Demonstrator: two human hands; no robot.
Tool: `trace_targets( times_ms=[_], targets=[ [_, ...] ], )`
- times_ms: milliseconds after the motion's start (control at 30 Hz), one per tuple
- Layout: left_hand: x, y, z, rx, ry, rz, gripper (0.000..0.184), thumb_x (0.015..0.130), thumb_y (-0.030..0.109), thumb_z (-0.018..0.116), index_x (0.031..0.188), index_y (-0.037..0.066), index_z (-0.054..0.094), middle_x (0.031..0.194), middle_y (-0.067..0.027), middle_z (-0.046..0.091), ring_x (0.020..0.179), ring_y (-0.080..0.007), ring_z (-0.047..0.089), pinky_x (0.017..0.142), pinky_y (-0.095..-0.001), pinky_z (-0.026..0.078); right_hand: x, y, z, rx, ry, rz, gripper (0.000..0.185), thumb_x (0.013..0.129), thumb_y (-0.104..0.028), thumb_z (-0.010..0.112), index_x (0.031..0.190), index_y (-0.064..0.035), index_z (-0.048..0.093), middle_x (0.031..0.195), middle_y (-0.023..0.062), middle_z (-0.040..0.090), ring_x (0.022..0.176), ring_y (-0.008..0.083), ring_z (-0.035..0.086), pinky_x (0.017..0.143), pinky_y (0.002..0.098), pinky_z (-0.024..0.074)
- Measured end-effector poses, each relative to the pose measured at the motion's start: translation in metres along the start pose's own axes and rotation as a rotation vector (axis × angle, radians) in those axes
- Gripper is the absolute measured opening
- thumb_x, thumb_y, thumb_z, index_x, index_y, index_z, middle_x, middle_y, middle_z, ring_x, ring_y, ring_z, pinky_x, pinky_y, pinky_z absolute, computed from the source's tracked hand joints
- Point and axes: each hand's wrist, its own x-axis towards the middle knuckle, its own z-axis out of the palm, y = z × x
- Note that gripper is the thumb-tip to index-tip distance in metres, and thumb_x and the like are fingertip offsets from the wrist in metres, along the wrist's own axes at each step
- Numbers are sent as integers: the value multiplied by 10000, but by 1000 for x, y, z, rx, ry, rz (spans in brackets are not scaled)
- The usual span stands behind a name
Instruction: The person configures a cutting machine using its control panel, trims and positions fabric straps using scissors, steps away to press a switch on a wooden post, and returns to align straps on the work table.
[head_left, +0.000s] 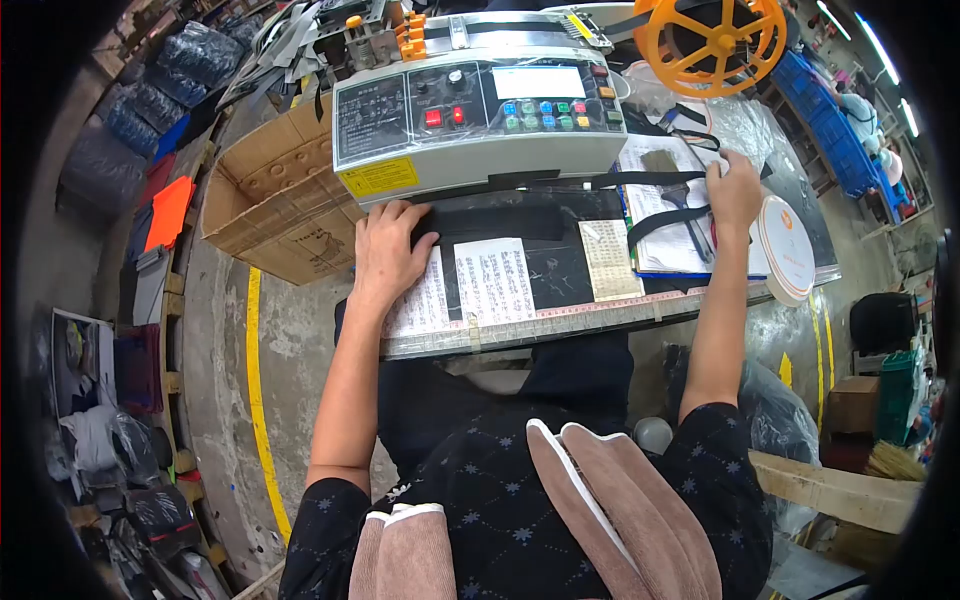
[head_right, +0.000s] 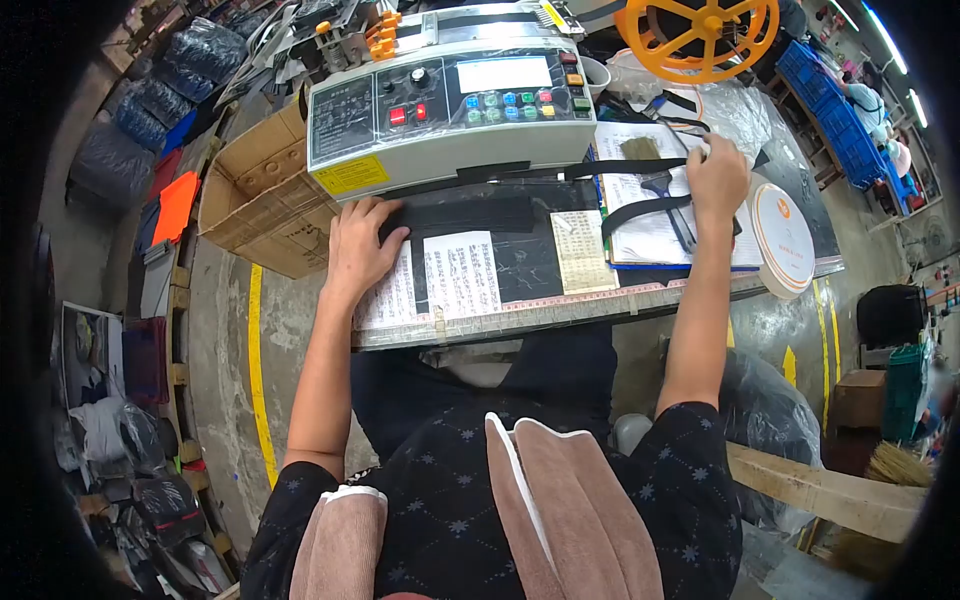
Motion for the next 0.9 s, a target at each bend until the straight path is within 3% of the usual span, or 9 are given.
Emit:
trace_targets(
  times_ms=[67,167,233,400,500,600,733,833,900],
  targets=[
    [2,-1,8,-15,26,-9,437,909,226,864,1321,98,798,1285,-114,738,1230,-354,656,1017,-490,498,-1,-55,-34,394,39,-174,208,945,-187,776,1107,-71,835,1060,129,818,1013,340,775,915,471,602],
    [0,-3,14,-44,100,-18,429,907,215,857,1316,98,798,1264,-110,738,1216,-352,660,1011,-490,504,-34,-137,-55,806,-377,-366,162,902,-207,862,1002,-88,815,988,112,796,961,323,771,861,421,613],
    [-2,-4,15,-56,126,-15,434,911,203,849,1329,102,792,1256,-113,735,1215,-355,661,1019,-489,508,-53,-166,-50,736,-482,-511,307,883,-292,887,1101,-87,816,1118,106,792,1082,327,753,945,443,604],
    [-4,-8,15,-72,124,9,455,914,184,834,1359,103,780,1262,-127,720,1217,-364,659,1039,-487,513,-71,-190,-21,752,-531,-550,409,876,-326,896,1194,-76,832,1192,136,774,1158,344,722,1000,466,589],
    [-5,-8,14,-79,114,-27,455,918,189,828,1362,101,778,1270,-130,713,1215,-365,655,1042,-486,508,-67,-182,-24,723,-647,-515,384,907,-281,871,1209,-49,820,1238,165,777,1185,370,719,1030,461,571],
    [-4,-7,15,-82,131,-26,441,912,190,830,1336,77,792,1249,-136,708,1197,-368,643,1022,-493,500,-69,-175,-20,714,-470,-439,293,933,-219,837,1173,-51,824,1178,140,770,1164,358,711,1023,470,556],
    [-5,-8,13,-70,88,-35,453,930,200,818,1368,93,775,1258,-134,699,1201,-359,640,1033,-478,496,-72,-168,-6,540,-469,-408,179,931,-143,797,1097,-99,848,1108,74,768,1153,311,703,973,476,534],
    [-5,-9,13,-67,78,-42,450,931,201,817,1366,90,776,1251,-132,693,1196,-358,640,1026,-480,495,-61,-164,-25,567,-531,-488,152,945,-110,787,1083,-55,820,1107,108,760,1111,350,699,985,480,535],
    [-5,-10,14,-63,86,-38,445,931,202,817,1360,88,778,1249,-133,691,1195,-358,641,1022,-482,496,-50,-153,-43,657,-388,-483,149,980,-103,771,1116,-52,806,1103,103,760,1073,315,712,959,446,548]
  ],
)
